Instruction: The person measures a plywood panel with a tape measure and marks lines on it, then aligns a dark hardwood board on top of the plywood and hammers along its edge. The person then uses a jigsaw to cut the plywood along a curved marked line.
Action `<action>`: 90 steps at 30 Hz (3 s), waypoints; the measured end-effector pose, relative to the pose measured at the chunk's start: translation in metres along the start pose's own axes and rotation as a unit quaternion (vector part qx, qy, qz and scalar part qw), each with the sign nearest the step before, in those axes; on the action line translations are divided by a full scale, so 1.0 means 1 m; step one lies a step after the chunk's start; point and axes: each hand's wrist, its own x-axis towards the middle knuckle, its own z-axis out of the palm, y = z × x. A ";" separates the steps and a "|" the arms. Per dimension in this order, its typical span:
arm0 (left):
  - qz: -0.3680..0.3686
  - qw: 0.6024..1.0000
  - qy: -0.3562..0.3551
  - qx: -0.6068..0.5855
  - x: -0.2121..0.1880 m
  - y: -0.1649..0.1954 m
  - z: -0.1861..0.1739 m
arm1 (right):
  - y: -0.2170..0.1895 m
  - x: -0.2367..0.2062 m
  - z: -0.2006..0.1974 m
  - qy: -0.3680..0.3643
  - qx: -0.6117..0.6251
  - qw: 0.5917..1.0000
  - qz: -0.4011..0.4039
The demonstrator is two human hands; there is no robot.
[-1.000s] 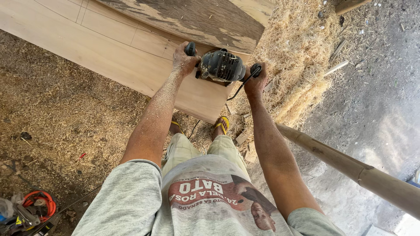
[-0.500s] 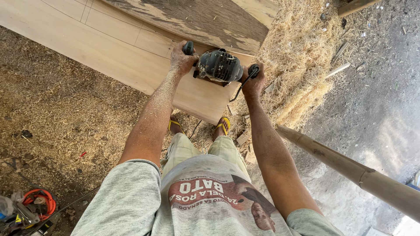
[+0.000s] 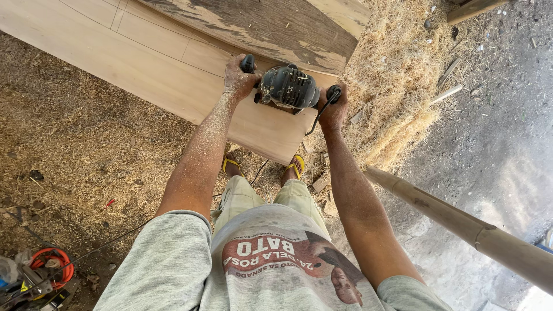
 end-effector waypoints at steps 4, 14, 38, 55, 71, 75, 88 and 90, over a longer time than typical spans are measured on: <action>0.000 1.000 -0.002 0.004 0.001 -0.002 -0.003 | -0.001 0.000 0.003 -0.002 0.004 1.000 -0.006; -0.012 0.999 -0.011 -0.029 0.002 -0.003 -0.008 | 0.001 0.000 0.011 0.006 0.022 1.000 -0.007; -0.014 1.000 -0.007 0.001 0.005 -0.008 -0.018 | 0.000 -0.003 0.022 0.011 -0.010 1.000 0.002; -0.031 0.999 -0.011 -0.011 0.007 -0.010 -0.030 | -0.018 -0.011 0.032 0.015 -0.010 1.000 0.013; 0.010 1.000 0.000 -0.025 0.013 -0.017 -0.036 | -0.014 -0.011 0.045 0.021 -0.001 1.000 0.009; -0.025 1.000 -0.004 -0.011 0.014 -0.018 -0.037 | -0.014 -0.014 0.045 0.025 -0.016 0.999 0.024; 0.004 1.000 -0.007 -0.019 0.016 -0.021 -0.042 | -0.026 -0.020 0.046 0.022 0.008 1.000 0.007; 0.015 1.000 -0.010 -0.015 0.015 -0.021 -0.044 | -0.030 -0.022 0.046 0.028 -0.011 0.999 0.014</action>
